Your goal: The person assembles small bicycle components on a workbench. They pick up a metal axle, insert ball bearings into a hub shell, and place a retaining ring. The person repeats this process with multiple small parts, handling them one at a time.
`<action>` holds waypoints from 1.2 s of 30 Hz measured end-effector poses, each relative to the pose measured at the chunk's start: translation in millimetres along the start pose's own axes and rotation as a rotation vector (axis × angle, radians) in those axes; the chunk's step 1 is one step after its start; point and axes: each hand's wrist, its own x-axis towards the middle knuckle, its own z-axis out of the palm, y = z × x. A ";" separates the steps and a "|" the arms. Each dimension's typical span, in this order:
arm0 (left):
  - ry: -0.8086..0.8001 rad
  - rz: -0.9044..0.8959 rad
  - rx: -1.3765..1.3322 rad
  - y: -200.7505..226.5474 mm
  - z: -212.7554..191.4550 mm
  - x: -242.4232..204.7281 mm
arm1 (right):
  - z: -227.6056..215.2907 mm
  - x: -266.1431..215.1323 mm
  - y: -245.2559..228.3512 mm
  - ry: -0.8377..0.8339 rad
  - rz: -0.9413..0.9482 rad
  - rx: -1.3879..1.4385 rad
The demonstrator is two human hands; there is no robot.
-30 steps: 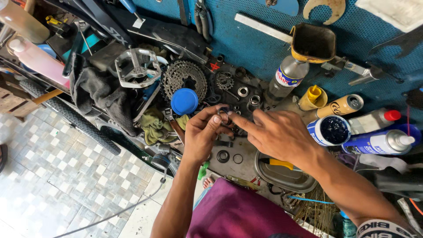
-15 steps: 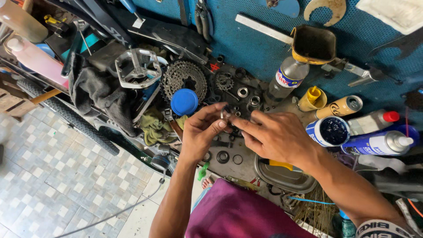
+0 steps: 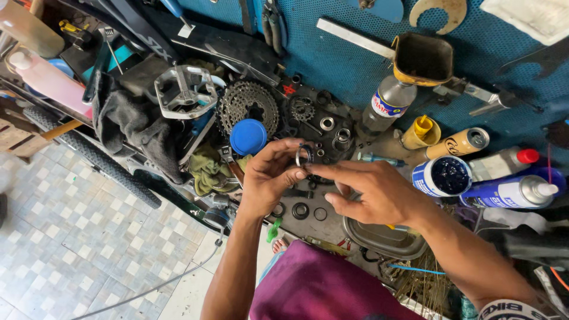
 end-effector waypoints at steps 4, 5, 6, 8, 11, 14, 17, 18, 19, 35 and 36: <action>0.002 0.001 -0.041 -1.4 0.6 -0.2 | -4.7 -0.5 -3.3 0.049 0.056 -0.028; 0.010 -0.012 -0.067 -1.5 0.9 0.3 | -5.2 1.0 -4.9 0.006 0.074 -0.072; 0.018 -0.026 -0.093 -2.1 1.1 0.8 | -5.8 2.0 -5.8 -0.037 0.092 -0.116; 0.016 -0.009 -0.052 -5.1 -0.8 1.9 | -7.1 -3.1 -3.5 -0.073 0.109 -0.182; 0.037 -0.033 -0.101 -19.6 0.1 5.1 | -9.9 -34.1 14.7 0.021 0.153 -0.186; 0.068 -0.089 -0.152 -41.2 0.7 6.4 | -12.2 -78.9 56.3 0.270 0.274 -0.174; 0.068 -0.141 -0.185 -60.3 1.9 5.7 | -22.9 -127.4 113.1 0.126 0.799 -0.511; 0.063 -0.157 -0.195 -65.7 2.7 5.9 | -26.4 -142.9 130.9 0.013 0.936 -0.537; 0.060 -0.171 -0.177 -70.4 3.4 6.8 | -26.0 -155.6 145.5 -0.103 1.070 -0.561; 0.027 -0.188 -0.202 -71.4 6.3 25.1 | -1.3 -171.6 174.1 -0.256 1.138 -0.606; 0.027 -0.185 -0.217 -69.7 5.3 25.3 | -7.3 -164.1 159.9 -0.223 1.125 -0.601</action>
